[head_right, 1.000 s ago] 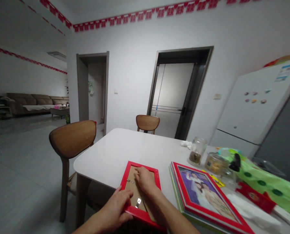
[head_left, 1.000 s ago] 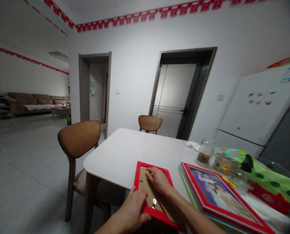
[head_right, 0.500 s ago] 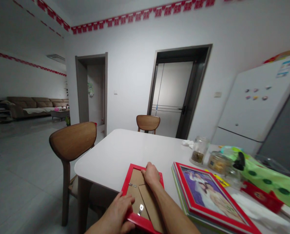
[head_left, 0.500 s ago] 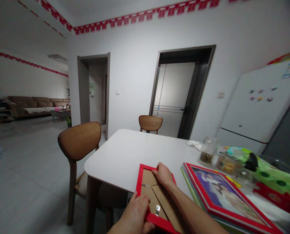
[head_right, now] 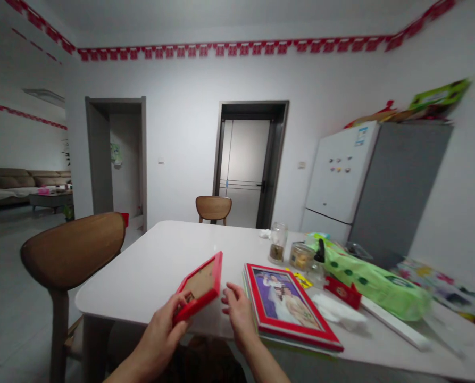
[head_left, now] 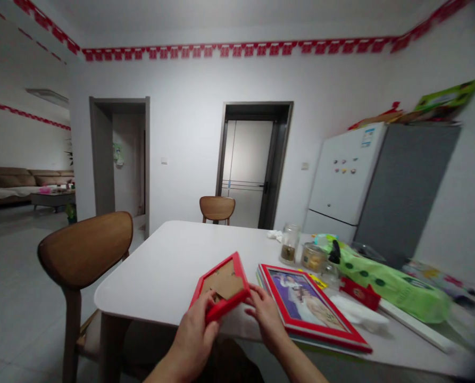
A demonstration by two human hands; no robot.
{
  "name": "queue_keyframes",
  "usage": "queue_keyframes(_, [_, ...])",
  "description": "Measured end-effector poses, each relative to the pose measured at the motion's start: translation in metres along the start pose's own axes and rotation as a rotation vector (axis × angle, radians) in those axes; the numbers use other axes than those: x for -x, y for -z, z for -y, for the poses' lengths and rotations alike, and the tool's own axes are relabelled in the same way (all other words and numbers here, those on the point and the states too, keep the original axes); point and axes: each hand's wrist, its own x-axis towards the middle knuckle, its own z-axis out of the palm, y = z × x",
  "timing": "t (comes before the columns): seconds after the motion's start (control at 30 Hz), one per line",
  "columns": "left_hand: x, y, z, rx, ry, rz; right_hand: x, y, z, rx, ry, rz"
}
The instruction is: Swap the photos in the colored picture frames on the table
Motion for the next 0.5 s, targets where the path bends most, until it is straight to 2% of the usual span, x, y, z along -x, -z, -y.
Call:
queue_keyframes(0.07, [-0.012, -0.009, -0.021, 0.323, 0.072, -0.13, 0.024, -0.018, 0.0, -0.192, -0.174, 0.154])
queue_keyframes(0.1, [-0.018, -0.015, -0.03, 0.472, 0.102, -0.172, 0.032, -0.026, 0.002, -0.296, -0.187, 0.181])
queue_keyframes(0.17, [-0.029, -0.027, -0.045, 0.693, 0.122, -0.218, 0.041, -0.03, 0.012, -0.476, -0.119, 0.172])
queue_keyframes(0.2, [-0.034, -0.031, -0.05, 0.76, 0.112, -0.232, 0.041, -0.024, 0.021, -0.527, -0.076, 0.141])
queue_keyframes(0.23, [-0.039, -0.035, -0.054, 0.803, 0.101, -0.249, 0.039, -0.013, 0.03, -0.545, -0.042, 0.105])
queue_keyframes(0.3, [-0.049, -0.041, -0.055, 0.869, 0.124, -0.254, 0.027, 0.024, 0.05, -0.471, -0.02, 0.053])
queue_keyframes(0.4, [-0.061, -0.059, -0.048, 0.956, 0.26, -0.102, 0.002, 0.088, 0.072, -0.191, -0.048, -0.015])
queue_keyframes(0.47, [-0.066, -0.081, -0.04, 0.981, 0.321, 0.015, -0.014, 0.123, 0.075, -0.023, -0.015, -0.086])
queue_keyframes(0.5, [-0.067, -0.094, -0.036, 0.973, 0.325, 0.037, -0.021, 0.137, 0.074, 0.057, 0.013, -0.141])
